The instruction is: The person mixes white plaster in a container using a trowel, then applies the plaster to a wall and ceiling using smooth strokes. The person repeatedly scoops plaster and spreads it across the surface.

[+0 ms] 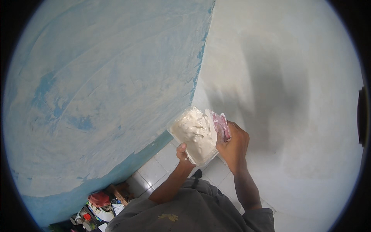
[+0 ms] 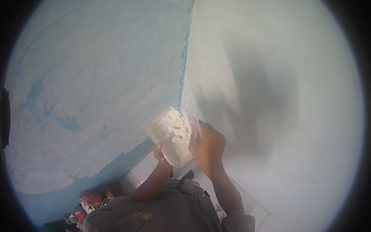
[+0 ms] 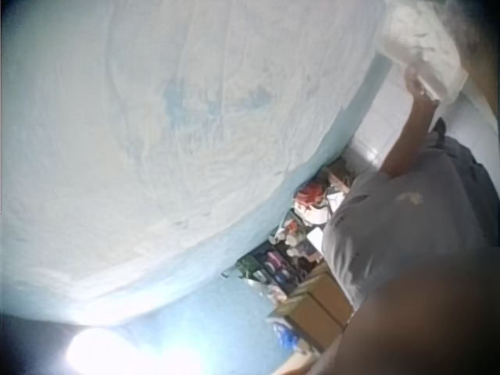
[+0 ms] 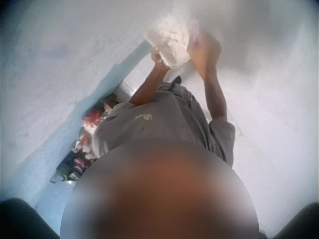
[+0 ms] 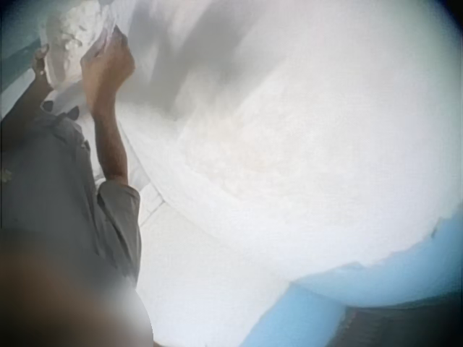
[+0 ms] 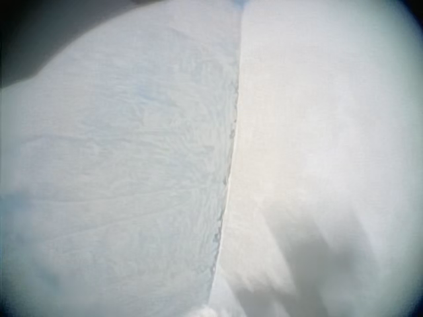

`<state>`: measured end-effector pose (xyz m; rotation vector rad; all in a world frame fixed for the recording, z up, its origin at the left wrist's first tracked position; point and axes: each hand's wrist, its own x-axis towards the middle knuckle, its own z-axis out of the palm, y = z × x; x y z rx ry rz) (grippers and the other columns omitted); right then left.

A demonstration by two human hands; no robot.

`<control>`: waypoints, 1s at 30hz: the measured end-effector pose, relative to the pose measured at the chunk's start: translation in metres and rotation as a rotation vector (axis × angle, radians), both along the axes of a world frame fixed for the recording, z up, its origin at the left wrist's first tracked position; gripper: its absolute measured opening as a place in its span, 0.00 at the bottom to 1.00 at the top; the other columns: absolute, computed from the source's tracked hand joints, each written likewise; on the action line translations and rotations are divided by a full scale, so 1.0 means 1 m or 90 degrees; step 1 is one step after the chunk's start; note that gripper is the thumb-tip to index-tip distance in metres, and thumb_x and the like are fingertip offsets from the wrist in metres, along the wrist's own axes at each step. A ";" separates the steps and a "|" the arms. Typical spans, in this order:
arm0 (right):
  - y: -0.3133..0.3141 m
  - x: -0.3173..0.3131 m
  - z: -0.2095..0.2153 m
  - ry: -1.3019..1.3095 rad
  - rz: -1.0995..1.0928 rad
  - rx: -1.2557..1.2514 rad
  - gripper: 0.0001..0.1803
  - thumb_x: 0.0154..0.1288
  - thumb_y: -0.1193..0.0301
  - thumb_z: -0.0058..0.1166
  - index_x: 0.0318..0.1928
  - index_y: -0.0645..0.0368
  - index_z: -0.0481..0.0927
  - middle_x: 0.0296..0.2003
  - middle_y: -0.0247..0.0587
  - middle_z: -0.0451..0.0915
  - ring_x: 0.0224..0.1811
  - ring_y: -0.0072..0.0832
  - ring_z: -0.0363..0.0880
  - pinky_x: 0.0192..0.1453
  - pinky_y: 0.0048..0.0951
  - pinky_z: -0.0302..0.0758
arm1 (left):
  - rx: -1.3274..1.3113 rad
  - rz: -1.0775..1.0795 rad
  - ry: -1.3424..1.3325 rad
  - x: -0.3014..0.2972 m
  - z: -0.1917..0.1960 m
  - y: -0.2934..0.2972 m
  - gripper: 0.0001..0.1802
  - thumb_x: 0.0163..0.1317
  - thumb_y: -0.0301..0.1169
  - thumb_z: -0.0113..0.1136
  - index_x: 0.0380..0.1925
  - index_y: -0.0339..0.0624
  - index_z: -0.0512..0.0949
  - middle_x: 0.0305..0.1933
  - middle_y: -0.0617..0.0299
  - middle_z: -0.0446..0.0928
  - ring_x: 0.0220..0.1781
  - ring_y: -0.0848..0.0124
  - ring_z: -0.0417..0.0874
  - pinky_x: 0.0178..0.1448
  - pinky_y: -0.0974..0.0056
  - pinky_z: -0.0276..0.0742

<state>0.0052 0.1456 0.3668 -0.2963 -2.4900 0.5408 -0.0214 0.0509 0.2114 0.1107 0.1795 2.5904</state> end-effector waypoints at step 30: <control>0.005 -0.019 -0.004 -0.254 0.227 -0.123 0.05 0.53 0.77 0.59 0.31 0.66 0.80 0.24 0.54 0.78 0.26 0.51 0.78 0.31 0.39 0.74 | 0.045 -0.071 0.061 -0.007 -0.033 0.001 0.45 0.56 0.56 0.58 0.67 0.39 0.61 0.63 0.48 0.71 0.63 0.54 0.74 0.67 0.50 0.71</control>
